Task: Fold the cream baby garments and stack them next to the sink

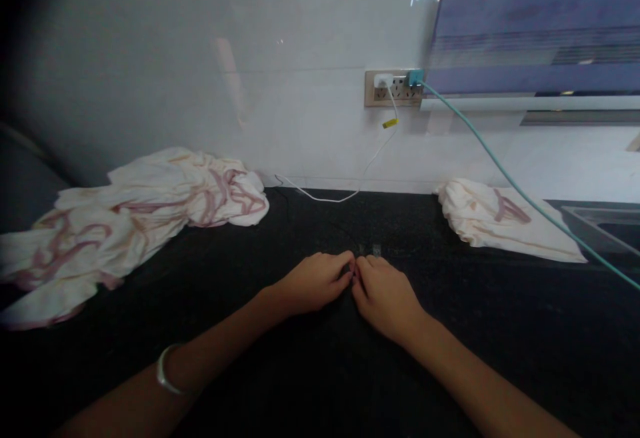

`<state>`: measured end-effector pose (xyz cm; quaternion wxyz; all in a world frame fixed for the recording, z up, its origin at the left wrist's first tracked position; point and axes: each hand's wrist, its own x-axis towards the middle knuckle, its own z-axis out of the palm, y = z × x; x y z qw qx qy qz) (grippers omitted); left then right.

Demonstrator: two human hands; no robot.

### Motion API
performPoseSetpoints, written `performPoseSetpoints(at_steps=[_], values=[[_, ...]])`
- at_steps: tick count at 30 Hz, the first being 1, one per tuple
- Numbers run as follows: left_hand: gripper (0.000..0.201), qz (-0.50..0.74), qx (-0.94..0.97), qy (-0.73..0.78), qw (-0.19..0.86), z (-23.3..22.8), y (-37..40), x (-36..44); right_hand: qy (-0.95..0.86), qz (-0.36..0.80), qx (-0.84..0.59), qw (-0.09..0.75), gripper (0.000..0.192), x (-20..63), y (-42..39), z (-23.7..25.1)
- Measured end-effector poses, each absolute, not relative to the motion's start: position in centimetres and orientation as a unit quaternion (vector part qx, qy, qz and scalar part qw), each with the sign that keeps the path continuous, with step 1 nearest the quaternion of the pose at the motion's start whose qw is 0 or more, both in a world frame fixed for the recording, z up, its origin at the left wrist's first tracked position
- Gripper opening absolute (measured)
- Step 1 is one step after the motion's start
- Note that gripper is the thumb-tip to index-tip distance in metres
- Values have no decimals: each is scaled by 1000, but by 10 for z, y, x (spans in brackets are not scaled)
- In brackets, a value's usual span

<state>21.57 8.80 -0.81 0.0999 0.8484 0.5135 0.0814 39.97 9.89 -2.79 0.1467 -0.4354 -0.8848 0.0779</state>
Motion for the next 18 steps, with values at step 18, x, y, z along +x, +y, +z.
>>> performPoseSetpoints(at_steps=[18], values=[[57, 141, 504, 850, -60, -20, 144, 71, -881, 101, -433, 161, 13, 401, 99, -29]])
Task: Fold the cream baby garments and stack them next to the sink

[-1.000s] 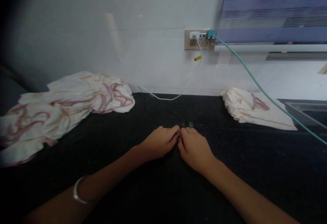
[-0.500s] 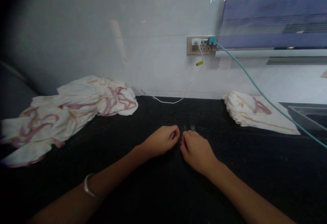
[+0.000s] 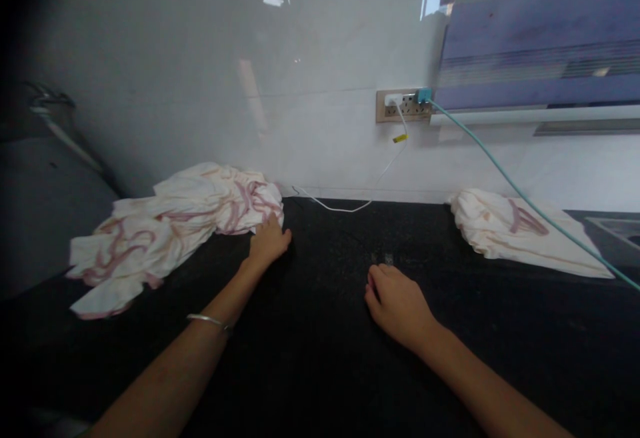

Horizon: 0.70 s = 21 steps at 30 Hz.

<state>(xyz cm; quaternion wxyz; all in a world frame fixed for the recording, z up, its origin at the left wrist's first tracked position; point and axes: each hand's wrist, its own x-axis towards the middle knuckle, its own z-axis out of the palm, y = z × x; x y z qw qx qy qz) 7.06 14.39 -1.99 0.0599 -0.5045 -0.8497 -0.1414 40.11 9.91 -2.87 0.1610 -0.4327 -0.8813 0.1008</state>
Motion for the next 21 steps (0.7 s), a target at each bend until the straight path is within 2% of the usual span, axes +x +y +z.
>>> performPoseSetpoints(at_steps=[6, 11, 13, 18, 21], values=[[43, -107, -496, -861, 8, -17, 144, 59, -878, 108, -438, 159, 13, 401, 98, -28], [43, -146, -500, -852, 41, -16, 144, 58, -881, 102, -434, 162, 12, 400, 98, -29], [44, -214, -506, -832, 77, -12, 146, 59, -881, 103, -431, 163, 12, 400, 98, -29], [37, -514, -503, -685, 115, 11, 145, 79, -879, 109, -433, 170, 12, 400, 99, -30], [33, -576, -577, -572, 92, 24, 129, 116, -867, 135, -438, 194, 10, 399, 99, -31]])
